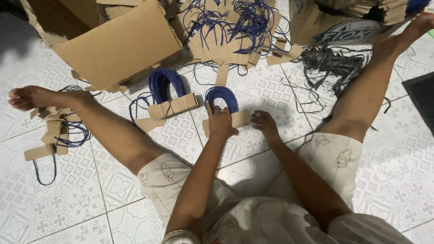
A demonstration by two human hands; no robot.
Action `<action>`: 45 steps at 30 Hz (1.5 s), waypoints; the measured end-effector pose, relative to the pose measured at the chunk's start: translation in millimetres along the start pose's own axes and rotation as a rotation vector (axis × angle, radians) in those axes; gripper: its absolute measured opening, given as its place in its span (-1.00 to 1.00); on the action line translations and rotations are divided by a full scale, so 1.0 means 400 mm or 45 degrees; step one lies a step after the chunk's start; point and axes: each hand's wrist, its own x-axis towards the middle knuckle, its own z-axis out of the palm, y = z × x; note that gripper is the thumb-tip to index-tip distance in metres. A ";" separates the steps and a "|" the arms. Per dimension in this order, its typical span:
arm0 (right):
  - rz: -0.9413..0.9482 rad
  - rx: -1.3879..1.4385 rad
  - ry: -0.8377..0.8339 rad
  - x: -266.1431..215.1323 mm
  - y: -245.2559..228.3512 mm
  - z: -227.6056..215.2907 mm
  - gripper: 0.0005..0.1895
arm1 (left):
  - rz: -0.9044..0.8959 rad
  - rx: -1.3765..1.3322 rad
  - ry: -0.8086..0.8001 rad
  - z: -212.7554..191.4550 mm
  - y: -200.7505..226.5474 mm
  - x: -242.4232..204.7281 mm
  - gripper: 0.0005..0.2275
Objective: Assembling bag handles by threading blue cords through pre-cut cardboard strips while sitting on the floor.
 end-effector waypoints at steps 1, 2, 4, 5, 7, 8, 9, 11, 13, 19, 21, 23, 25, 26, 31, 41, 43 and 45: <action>-0.001 0.004 -0.003 -0.004 -0.008 0.008 -0.40 | -0.003 0.004 0.001 0.005 0.002 0.000 -0.14; 0.000 0.014 -0.001 -0.009 -0.015 0.017 -0.40 | 0.000 0.026 -0.024 0.010 0.003 0.001 -0.21; 0.001 0.024 -0.003 0.002 0.001 0.019 -0.39 | -0.001 0.049 -0.047 0.022 0.008 0.000 -0.27; 0.024 0.032 -0.003 0.018 0.025 0.015 -0.40 | -0.004 0.053 -0.030 0.027 0.010 0.001 -0.35; 0.048 0.041 -0.004 0.033 0.051 0.010 -0.40 | -0.009 0.059 -0.014 0.039 0.011 0.006 -0.42; 0.063 0.049 -0.020 0.031 0.055 0.009 -0.36 | -0.013 0.055 0.006 0.047 0.010 0.011 -0.42; 0.080 0.057 -0.032 0.028 0.059 0.005 -0.31 | -0.014 0.050 0.024 0.055 0.012 0.016 -0.42; 0.101 0.072 -0.034 0.037 0.055 -0.005 -0.34 | 0.008 0.046 0.048 0.020 0.010 -0.009 -0.36; 0.124 0.085 -0.039 0.033 0.041 -0.010 -0.37 | 0.028 0.040 0.071 0.011 0.008 -0.051 -0.30; 0.244 0.019 -0.076 0.055 -0.007 -0.012 -0.28 | 0.044 -0.764 0.865 -0.062 0.003 -0.220 -0.41; 0.317 -0.068 -0.098 0.090 0.012 -0.009 -0.19 | -0.347 -1.306 0.936 0.038 -0.014 -0.208 -0.56; 0.352 -0.166 -0.110 0.063 -0.056 0.018 -0.16 | -0.598 -1.710 0.739 0.078 -0.053 -0.170 -0.43; 0.383 -0.264 -0.119 0.040 -0.114 0.043 -0.13 | -0.849 -2.100 0.512 0.136 -0.088 -0.125 -0.29; 0.395 -0.332 -0.131 0.032 -0.138 0.054 -0.11 | -0.891 -2.273 0.454 0.174 -0.104 -0.097 -0.36; 0.418 -0.458 -0.171 0.085 -0.101 0.063 -0.06 | -0.927 -2.438 0.384 0.264 -0.154 -0.016 -0.42; 0.362 -0.598 -0.270 -0.026 -0.236 0.146 0.12 | -0.838 -2.080 0.180 0.267 -0.154 -0.028 -0.16; 0.330 -0.584 -0.282 -0.037 -0.261 0.129 0.16 | -0.785 -2.029 0.183 0.239 -0.178 -0.054 -0.04; -0.020 -0.836 -0.426 -0.040 -0.273 0.098 0.00 | -0.492 -1.418 0.192 0.008 -0.141 -0.180 -0.03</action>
